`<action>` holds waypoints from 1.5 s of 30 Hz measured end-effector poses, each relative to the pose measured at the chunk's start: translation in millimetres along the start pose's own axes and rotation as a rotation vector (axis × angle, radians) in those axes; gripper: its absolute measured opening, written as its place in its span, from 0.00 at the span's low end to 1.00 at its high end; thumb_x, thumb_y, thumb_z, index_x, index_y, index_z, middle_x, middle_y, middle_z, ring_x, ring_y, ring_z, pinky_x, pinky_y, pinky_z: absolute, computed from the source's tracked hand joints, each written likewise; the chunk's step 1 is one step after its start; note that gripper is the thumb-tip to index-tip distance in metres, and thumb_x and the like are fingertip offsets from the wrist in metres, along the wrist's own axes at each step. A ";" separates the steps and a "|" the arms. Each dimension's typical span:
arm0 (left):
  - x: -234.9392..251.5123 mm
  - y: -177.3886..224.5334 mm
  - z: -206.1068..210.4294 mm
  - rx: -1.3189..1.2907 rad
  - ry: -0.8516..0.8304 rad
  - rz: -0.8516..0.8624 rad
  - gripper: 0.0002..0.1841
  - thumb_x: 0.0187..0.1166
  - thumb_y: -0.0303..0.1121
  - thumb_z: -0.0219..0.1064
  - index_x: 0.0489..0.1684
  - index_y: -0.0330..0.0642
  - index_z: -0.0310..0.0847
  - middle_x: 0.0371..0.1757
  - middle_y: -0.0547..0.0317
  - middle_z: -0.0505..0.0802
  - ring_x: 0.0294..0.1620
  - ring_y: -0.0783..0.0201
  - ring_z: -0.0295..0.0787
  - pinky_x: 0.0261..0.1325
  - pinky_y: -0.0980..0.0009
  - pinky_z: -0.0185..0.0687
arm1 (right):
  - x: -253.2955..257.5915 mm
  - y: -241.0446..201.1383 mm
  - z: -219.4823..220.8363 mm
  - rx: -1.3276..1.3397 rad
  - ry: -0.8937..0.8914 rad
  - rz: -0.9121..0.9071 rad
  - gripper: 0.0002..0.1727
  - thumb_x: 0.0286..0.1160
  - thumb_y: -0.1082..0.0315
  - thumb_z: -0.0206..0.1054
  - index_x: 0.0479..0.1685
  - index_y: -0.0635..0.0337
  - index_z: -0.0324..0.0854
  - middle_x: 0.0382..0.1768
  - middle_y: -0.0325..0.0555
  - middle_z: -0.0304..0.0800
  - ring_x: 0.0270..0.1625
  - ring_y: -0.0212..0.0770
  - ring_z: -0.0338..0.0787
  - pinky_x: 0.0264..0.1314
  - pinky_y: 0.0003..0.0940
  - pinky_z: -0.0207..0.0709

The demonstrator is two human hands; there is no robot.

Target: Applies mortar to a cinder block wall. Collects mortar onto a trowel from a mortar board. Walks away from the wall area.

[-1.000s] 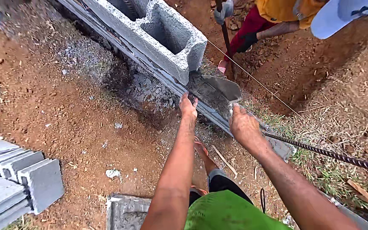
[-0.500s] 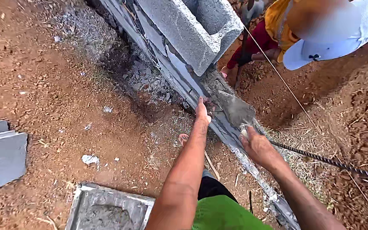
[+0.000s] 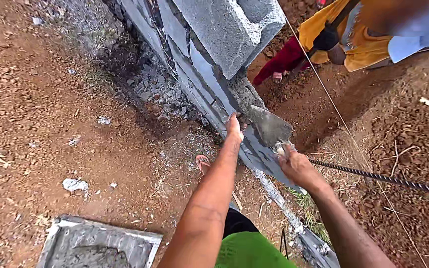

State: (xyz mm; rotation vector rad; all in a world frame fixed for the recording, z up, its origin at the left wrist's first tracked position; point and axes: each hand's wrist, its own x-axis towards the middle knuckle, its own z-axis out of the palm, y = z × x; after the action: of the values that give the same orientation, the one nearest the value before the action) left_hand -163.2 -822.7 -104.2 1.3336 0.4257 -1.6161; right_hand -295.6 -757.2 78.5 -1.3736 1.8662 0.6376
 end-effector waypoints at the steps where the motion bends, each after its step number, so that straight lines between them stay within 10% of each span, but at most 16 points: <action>1: -4.3 2.9 2.2 -0.024 0.001 -0.017 0.19 0.95 0.46 0.48 0.63 0.42 0.76 0.46 0.55 0.83 0.40 0.61 0.80 0.45 0.65 0.80 | 2.9 3.4 -5.1 0.032 0.029 0.006 0.31 0.93 0.53 0.52 0.88 0.62 0.60 0.51 0.67 0.88 0.46 0.61 0.93 0.54 0.61 0.84; 7: -4.2 14.6 -14.9 -0.078 -0.019 -0.087 0.16 0.93 0.48 0.50 0.52 0.47 0.77 0.39 0.59 0.83 0.34 0.64 0.81 0.39 0.69 0.81 | -5.7 -21.4 16.3 -0.136 -0.010 -0.006 0.32 0.93 0.54 0.52 0.90 0.60 0.56 0.56 0.69 0.88 0.58 0.67 0.91 0.63 0.65 0.80; 10: -17.4 20.4 -86.6 -0.021 -0.039 -0.043 0.27 0.87 0.61 0.56 0.70 0.51 0.79 0.54 0.56 0.87 0.47 0.61 0.83 0.51 0.59 0.83 | -36.8 -35.5 55.4 -0.166 -0.067 -0.186 0.33 0.91 0.52 0.56 0.90 0.58 0.60 0.51 0.68 0.91 0.53 0.67 0.92 0.60 0.68 0.80; 11: -16.0 21.9 -115.7 -0.063 -0.011 -0.012 0.23 0.87 0.61 0.56 0.58 0.52 0.79 0.41 0.62 0.85 0.33 0.67 0.80 0.36 0.69 0.80 | -40.3 -39.4 71.6 -0.169 -0.036 -0.251 0.33 0.90 0.52 0.57 0.89 0.59 0.62 0.47 0.67 0.92 0.49 0.66 0.93 0.56 0.68 0.82; 14: -25.3 17.4 -240.3 -0.258 0.047 0.029 0.22 0.92 0.56 0.51 0.40 0.46 0.74 0.24 0.63 0.79 0.14 0.73 0.71 0.14 0.82 0.65 | -38.7 -52.6 125.6 -0.223 -0.036 -0.372 0.33 0.89 0.53 0.59 0.88 0.61 0.62 0.45 0.67 0.91 0.44 0.66 0.93 0.52 0.68 0.82; 19: -106.1 -37.0 -512.1 -0.439 0.570 0.150 0.21 0.94 0.50 0.49 0.43 0.42 0.77 0.23 0.63 0.80 0.15 0.73 0.71 0.18 0.81 0.66 | -27.9 -86.8 243.5 -0.435 -0.344 -0.587 0.31 0.89 0.54 0.59 0.84 0.63 0.67 0.39 0.65 0.89 0.28 0.60 0.89 0.36 0.65 0.84; 28: -280.2 -179.3 -921.9 -0.631 1.225 0.249 0.25 0.96 0.49 0.44 0.53 0.36 0.78 0.28 0.60 0.83 0.20 0.69 0.74 0.24 0.73 0.73 | -147.7 -163.5 484.1 -0.848 -0.510 -0.901 0.34 0.86 0.53 0.62 0.87 0.62 0.65 0.46 0.69 0.90 0.36 0.64 0.92 0.44 0.70 0.83; 30: -302.8 -202.1 -992.7 -0.602 1.268 0.231 0.27 0.96 0.53 0.42 0.63 0.38 0.76 0.39 0.55 0.84 0.29 0.64 0.81 0.32 0.67 0.80 | -173.3 -168.6 543.1 -0.805 -0.568 -0.896 0.35 0.83 0.59 0.63 0.88 0.64 0.61 0.38 0.62 0.90 0.27 0.54 0.89 0.34 0.58 0.85; 32: -321.7 -230.3 -1049.5 -0.535 1.197 0.178 0.34 0.93 0.59 0.42 0.87 0.42 0.60 0.77 0.39 0.78 0.72 0.46 0.81 0.69 0.44 0.80 | -194.0 -177.0 611.0 -0.741 -0.697 -0.756 0.38 0.81 0.66 0.64 0.89 0.61 0.51 0.31 0.52 0.87 0.19 0.43 0.87 0.23 0.43 0.86; 34: -327.9 -256.8 -1078.2 -0.437 1.162 0.144 0.37 0.92 0.57 0.47 0.92 0.39 0.52 0.85 0.32 0.70 0.85 0.37 0.68 0.81 0.35 0.65 | -216.0 -183.6 685.3 -0.744 -0.797 -0.622 0.39 0.84 0.67 0.63 0.91 0.57 0.46 0.30 0.50 0.84 0.17 0.40 0.82 0.20 0.39 0.82; 40: -314.0 -326.5 -999.7 -0.243 0.870 0.150 0.24 0.90 0.46 0.57 0.81 0.47 0.74 0.71 0.43 0.87 0.68 0.46 0.87 0.70 0.42 0.81 | -291.4 -186.5 951.8 -1.005 -0.823 -0.658 0.30 0.95 0.54 0.52 0.89 0.58 0.55 0.36 0.51 0.82 0.25 0.42 0.84 0.30 0.40 0.84; 45: -310.7 -342.7 -1000.1 0.102 0.298 -0.157 0.28 0.89 0.47 0.57 0.82 0.40 0.73 0.74 0.34 0.83 0.76 0.34 0.79 0.74 0.32 0.72 | -309.1 -201.6 1148.0 -0.997 -0.704 -0.724 0.28 0.96 0.56 0.48 0.85 0.65 0.55 0.42 0.58 0.82 0.31 0.46 0.87 0.39 0.43 0.86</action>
State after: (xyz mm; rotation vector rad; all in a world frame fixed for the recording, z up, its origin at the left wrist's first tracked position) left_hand 91.0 236.8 -268.8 1.6622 0.6476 -1.5872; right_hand 246.2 216.9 -381.7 -1.8950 0.3701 1.4835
